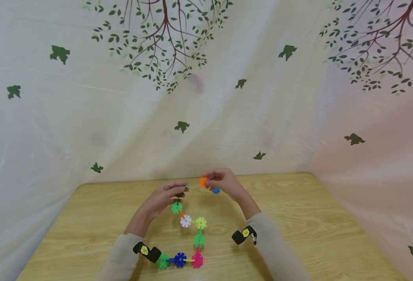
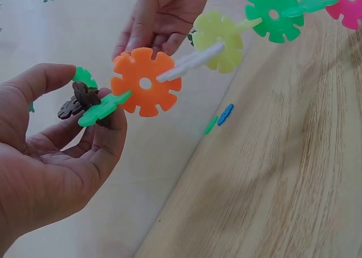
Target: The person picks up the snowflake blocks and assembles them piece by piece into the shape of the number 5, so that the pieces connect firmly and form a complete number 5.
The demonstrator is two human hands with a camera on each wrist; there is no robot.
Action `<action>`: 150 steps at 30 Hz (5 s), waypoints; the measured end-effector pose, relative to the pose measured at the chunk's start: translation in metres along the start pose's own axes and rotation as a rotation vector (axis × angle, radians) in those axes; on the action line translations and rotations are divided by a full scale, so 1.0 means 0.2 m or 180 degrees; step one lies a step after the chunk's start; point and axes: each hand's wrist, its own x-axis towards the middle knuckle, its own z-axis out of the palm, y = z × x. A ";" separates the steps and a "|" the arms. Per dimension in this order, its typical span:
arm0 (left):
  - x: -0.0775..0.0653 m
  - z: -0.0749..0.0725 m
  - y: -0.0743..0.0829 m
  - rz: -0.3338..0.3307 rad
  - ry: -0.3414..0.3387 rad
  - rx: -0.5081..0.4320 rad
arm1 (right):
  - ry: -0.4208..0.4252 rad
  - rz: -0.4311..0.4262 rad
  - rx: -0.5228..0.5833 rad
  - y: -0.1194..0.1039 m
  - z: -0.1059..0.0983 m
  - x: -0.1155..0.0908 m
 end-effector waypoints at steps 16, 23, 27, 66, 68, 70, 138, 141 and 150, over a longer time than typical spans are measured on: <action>0.01 0.05 0.00 0.0148 0.0169 -0.0039 | 0.0220 -0.0064 0.0314 -0.04 0.13 0.02; 0.01 0.06 -0.01 0.0169 0.0232 -0.0067 | 0.0365 -0.0183 0.0298 -0.04 0.15 0.02; 0.01 0.06 -0.01 0.0189 0.0268 -0.0050 | 0.0332 -0.0204 0.0277 -0.03 0.15 0.03; 0.02 0.11 0.01 0.0463 0.0847 0.0262 | 0.0155 -0.0816 -0.0286 -0.02 0.19 0.03; 0.02 0.11 0.01 0.0464 0.0832 0.0275 | 0.0132 -0.0825 -0.0318 -0.02 0.18 0.03; 0.01 0.11 0.01 0.0471 0.0818 0.0292 | 0.0115 -0.0827 -0.0344 -0.02 0.18 0.03; 0.01 0.18 0.02 0.0588 0.0479 -0.0022 | 0.0140 -0.0872 -0.0493 -0.05 0.17 0.00; 0.01 0.17 0.01 0.0555 0.0464 -0.0019 | 0.0054 -0.0851 -0.0552 -0.05 0.15 0.00; 0.01 0.14 0.00 0.0538 0.0377 -0.0012 | -0.0139 -0.0615 -0.1019 -0.07 0.01 0.03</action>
